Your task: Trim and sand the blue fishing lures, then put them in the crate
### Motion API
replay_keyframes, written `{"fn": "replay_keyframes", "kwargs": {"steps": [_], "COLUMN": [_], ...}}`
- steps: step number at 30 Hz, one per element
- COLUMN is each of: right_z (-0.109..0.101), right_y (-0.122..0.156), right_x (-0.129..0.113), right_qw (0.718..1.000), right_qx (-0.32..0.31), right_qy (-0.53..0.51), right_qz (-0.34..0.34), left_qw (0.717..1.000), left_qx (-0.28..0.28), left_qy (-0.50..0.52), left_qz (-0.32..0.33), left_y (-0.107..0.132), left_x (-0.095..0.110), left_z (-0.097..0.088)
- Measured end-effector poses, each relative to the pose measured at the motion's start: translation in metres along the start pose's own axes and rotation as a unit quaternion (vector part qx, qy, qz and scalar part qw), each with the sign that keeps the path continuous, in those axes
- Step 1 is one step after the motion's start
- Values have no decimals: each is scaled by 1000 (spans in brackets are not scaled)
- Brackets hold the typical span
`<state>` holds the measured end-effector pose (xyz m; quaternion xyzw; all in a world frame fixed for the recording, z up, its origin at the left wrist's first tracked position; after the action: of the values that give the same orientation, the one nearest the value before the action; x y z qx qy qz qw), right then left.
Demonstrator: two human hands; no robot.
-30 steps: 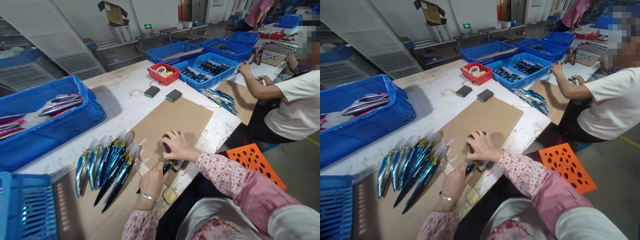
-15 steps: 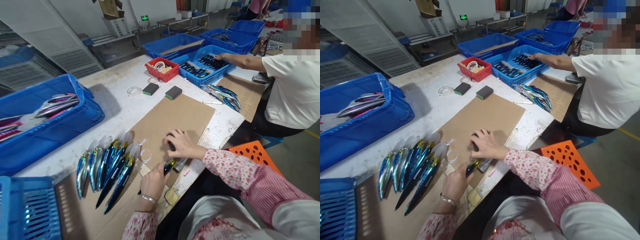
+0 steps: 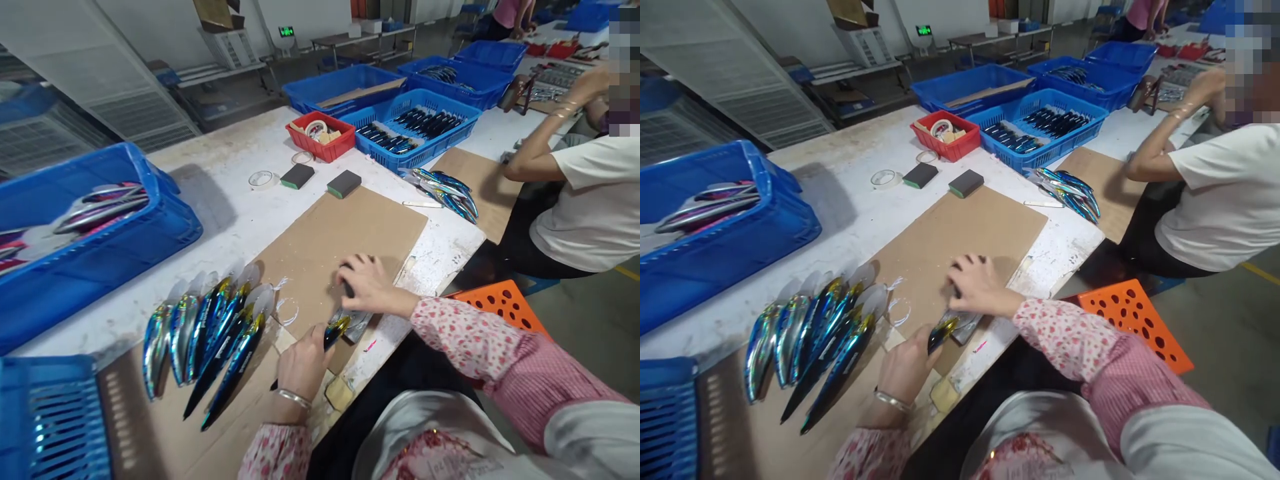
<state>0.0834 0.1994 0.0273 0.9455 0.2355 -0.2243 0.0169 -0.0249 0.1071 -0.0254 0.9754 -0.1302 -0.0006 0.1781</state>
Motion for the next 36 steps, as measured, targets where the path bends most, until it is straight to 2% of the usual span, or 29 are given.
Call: {"fn": "replay_keyframes", "kwargs": {"steps": [4,9,14,19,25,30,33,36], "right_z": [0,-3,3,-1,1,1,2,5], "right_y": [0,2,-1,-1,1,2,1,-1], "right_x": [-18,-1,-23,2,-16,10,-4,-19], "right_qw": [999,1000,999,1000,998,999,1000,999], "right_qx": [11,-10,5,-17,28,4,24,17], "right_qy": [-3,7,-2,-12,-33,-30,-18,-27], "right_qz": [-39,-4,-50,-6,-36,18,-2,-41], "left_qw": [1000,1000,999,1000,999,1000,999,999], "left_qx": [-6,-2,-6,-1,-8,6,8,6], "left_qy": [-12,-14,-32,-17,-29,-21,-34,-40], "left_qz": [-16,-8,-31,-9,-28,-11,-17,-30], "left_y": [1,0,2,1,1,1,2,3], "left_x": [-1,0,-3,1,-3,-1,-3,-5], "left_z": [2,5,4,3,3,4,5,5]}}
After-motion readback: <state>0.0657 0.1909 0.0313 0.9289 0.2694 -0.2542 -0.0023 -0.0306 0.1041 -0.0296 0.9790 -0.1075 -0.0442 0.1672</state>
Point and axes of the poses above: each hand's wrist, its own y-axis away from the middle knuckle, its own z-axis out of the palm, x = y × z, the point moved 8 cm from there along -y, towards the middle knuckle, and after that the axes turned 11 degrees about z, right-handed, at the moved point
